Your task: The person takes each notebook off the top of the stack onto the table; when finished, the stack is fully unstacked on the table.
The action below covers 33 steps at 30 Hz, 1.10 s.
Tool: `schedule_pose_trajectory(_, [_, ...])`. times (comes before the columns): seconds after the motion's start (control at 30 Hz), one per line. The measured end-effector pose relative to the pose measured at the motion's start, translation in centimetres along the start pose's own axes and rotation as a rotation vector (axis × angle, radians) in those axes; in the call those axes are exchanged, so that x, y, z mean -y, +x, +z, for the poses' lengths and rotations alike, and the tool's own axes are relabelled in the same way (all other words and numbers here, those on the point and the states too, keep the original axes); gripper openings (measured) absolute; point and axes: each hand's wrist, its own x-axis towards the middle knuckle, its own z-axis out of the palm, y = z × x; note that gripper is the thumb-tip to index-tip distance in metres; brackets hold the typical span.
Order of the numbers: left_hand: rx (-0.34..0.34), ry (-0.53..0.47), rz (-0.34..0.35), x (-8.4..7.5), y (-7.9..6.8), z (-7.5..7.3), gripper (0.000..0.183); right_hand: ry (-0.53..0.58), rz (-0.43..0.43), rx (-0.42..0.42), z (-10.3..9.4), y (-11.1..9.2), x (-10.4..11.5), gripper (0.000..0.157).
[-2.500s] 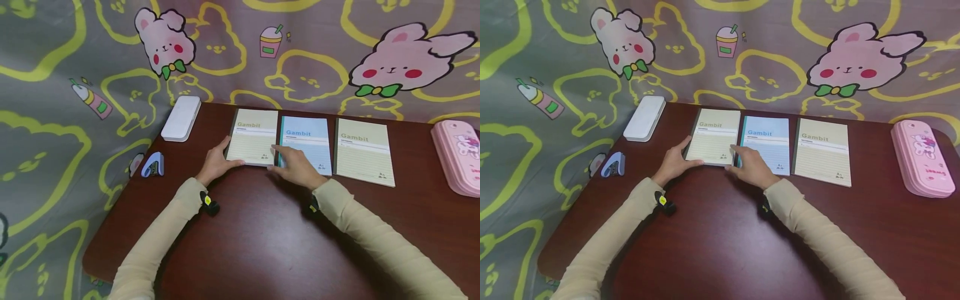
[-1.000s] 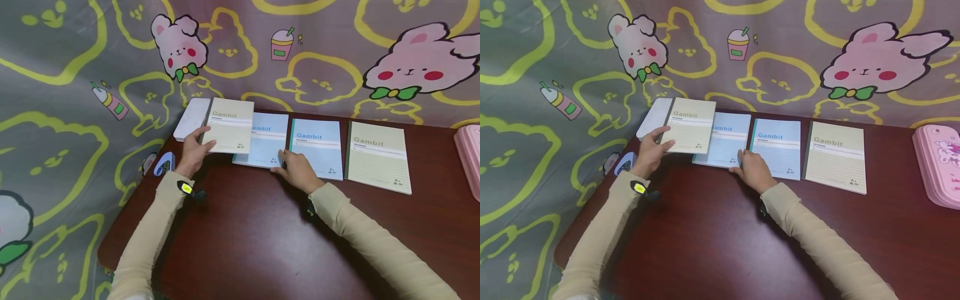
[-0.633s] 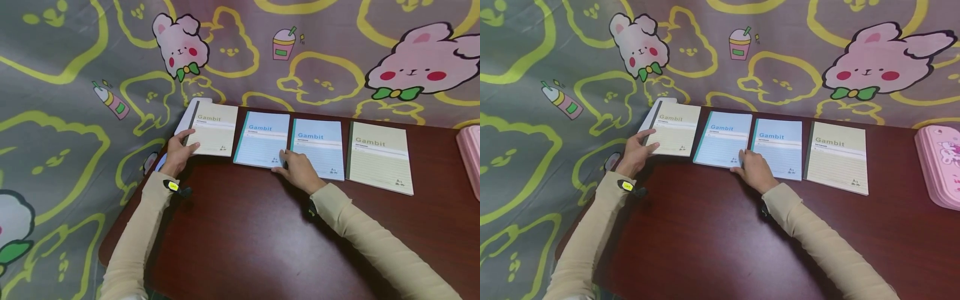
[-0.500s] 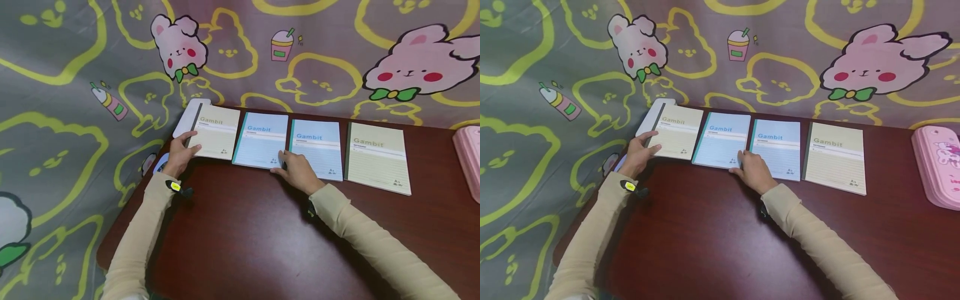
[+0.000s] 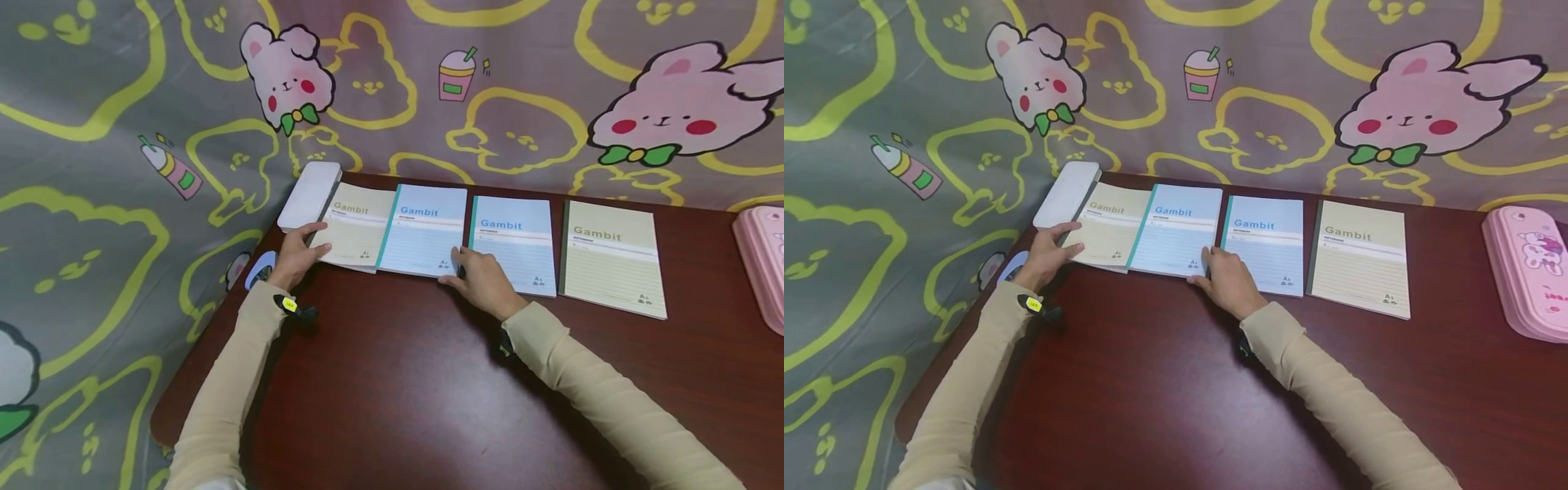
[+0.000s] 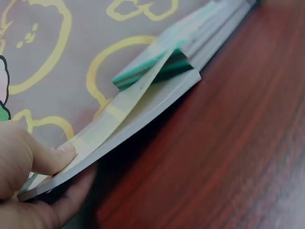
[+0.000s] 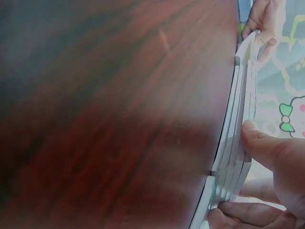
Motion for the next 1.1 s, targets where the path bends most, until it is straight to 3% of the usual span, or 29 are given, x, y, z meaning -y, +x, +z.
schedule_pose_trajectory(0.13, [0.024,0.153,0.063,0.2,-0.1,0.0,0.052,0.000,-0.004,-0.001,0.0,0.0,0.0,0.050])
schedule_pose_trajectory(0.27, [0.012,0.368,0.118,-0.1,-0.5,0.1,0.051,-0.003,-0.008,0.004,-0.1,-0.1,0.2,0.050])
schedule_pose_trajectory(0.4, [-0.014,0.539,0.229,-0.4,-0.9,0.7,0.046,-0.006,-0.004,0.006,-0.2,0.0,0.2,0.052])
schedule_pose_trajectory(0.5, [-0.035,0.633,0.301,-0.5,-1.1,1.2,0.042,0.003,-0.001,0.005,-0.1,0.0,0.2,0.048])
schedule_pose_trajectory(0.6, [-0.052,0.700,0.323,-0.3,-1.2,1.6,0.040,0.014,-0.001,0.000,0.0,0.0,0.3,0.041])
schedule_pose_trajectory(0.8, [-0.077,0.727,0.320,-0.2,-1.5,2.0,0.037,0.011,-0.005,-0.015,0.0,-0.1,0.4,0.053])
schedule_pose_trajectory(0.93, [-0.086,0.631,0.343,-0.7,-2.1,2.7,0.040,0.017,-0.002,-0.015,0.2,-0.1,0.5,0.053])
schedule_pose_trajectory(1.0, [-0.033,0.528,0.353,-1.6,-2.8,3.6,0.047,0.019,0.002,-0.013,0.2,-0.1,0.5,0.054])
schedule_pose_trajectory(1.1, [0.106,0.435,0.359,-3.2,-3.7,5.6,0.070,0.017,0.010,-0.013,0.1,-0.2,0.5,0.055])
